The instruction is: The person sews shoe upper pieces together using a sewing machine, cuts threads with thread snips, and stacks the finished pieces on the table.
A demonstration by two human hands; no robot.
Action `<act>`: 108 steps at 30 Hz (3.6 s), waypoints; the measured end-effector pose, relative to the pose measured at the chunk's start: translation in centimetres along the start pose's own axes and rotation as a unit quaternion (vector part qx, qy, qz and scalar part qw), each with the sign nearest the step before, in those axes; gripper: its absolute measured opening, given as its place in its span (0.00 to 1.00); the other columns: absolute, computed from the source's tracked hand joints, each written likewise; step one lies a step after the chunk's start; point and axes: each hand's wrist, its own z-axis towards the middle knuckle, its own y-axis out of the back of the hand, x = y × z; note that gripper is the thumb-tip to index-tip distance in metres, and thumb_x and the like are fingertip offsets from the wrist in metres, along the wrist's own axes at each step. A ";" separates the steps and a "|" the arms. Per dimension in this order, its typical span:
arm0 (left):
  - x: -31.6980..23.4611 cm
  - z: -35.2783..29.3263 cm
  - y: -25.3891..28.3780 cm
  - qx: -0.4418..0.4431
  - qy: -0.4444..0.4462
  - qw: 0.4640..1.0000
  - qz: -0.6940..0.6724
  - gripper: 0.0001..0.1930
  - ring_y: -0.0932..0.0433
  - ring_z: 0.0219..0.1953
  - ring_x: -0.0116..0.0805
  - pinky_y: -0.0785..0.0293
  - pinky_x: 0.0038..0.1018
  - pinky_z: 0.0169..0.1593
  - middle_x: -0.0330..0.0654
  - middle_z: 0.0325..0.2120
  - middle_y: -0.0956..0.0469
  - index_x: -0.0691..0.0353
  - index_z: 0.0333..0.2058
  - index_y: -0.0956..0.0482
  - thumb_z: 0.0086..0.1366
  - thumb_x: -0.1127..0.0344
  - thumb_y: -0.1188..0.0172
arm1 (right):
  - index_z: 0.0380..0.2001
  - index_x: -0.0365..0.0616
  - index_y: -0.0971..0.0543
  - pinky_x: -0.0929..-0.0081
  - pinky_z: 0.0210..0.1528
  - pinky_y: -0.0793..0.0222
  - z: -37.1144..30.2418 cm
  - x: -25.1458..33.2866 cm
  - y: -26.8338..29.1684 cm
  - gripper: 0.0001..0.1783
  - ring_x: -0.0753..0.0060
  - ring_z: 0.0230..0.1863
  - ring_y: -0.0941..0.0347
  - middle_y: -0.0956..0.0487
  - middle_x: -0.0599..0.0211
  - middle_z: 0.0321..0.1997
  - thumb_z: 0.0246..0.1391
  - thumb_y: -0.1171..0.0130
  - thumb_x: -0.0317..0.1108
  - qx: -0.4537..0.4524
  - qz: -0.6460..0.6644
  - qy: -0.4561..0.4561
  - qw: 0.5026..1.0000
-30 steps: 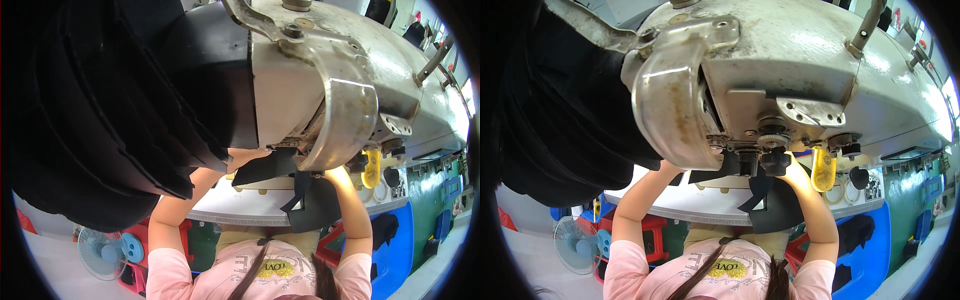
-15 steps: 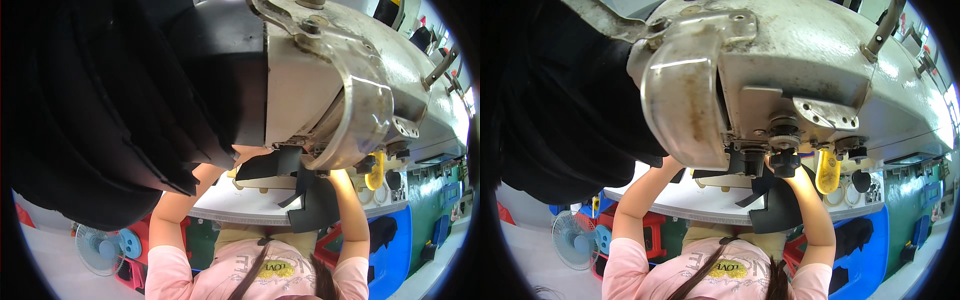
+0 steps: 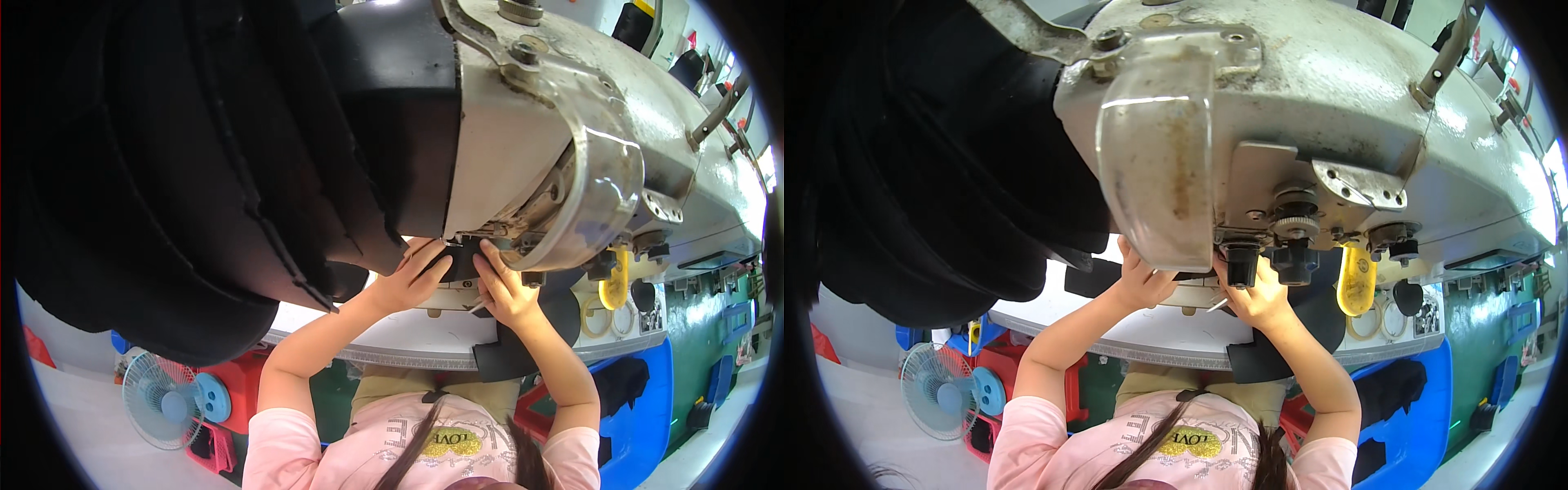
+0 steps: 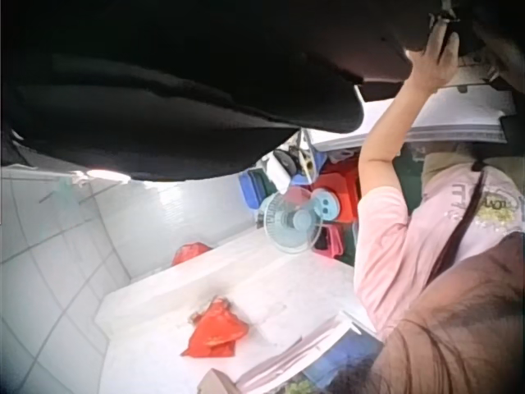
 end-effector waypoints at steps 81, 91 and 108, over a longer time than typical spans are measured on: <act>4.2 1.7 0.5 0.294 0.272 0.901 -0.169 0.19 0.25 0.36 0.32 0.30 0.27 0.43 0.39 0.36 0.22 0.59 0.44 0.23 0.57 0.55 0.38 | 0.46 0.47 0.25 0.64 0.47 0.29 1.9 0.7 2.1 0.25 0.64 0.48 0.27 0.26 0.63 0.51 0.39 0.34 0.32 0.148 0.054 -0.106 0.982; 3.7 5.1 1.3 0.327 0.390 0.812 -0.286 0.21 0.25 0.41 0.34 0.31 0.26 0.47 0.42 0.40 0.23 0.62 0.44 0.25 0.59 0.52 0.41 | 0.48 0.40 0.24 0.67 0.48 0.28 -0.1 0.4 1.8 0.34 0.64 0.47 0.24 0.28 0.64 0.58 0.26 0.41 0.28 0.106 -0.021 -0.001 0.994; 3.9 4.2 1.0 0.249 0.347 0.873 -0.237 0.18 0.25 0.36 0.32 0.30 0.26 0.42 0.42 0.36 0.24 0.63 0.40 0.26 0.60 0.54 0.41 | 0.51 0.40 0.26 0.70 0.46 0.27 -0.4 1.2 1.7 0.42 0.64 0.46 0.24 0.30 0.63 0.60 0.18 0.40 0.26 0.128 0.018 -0.057 0.990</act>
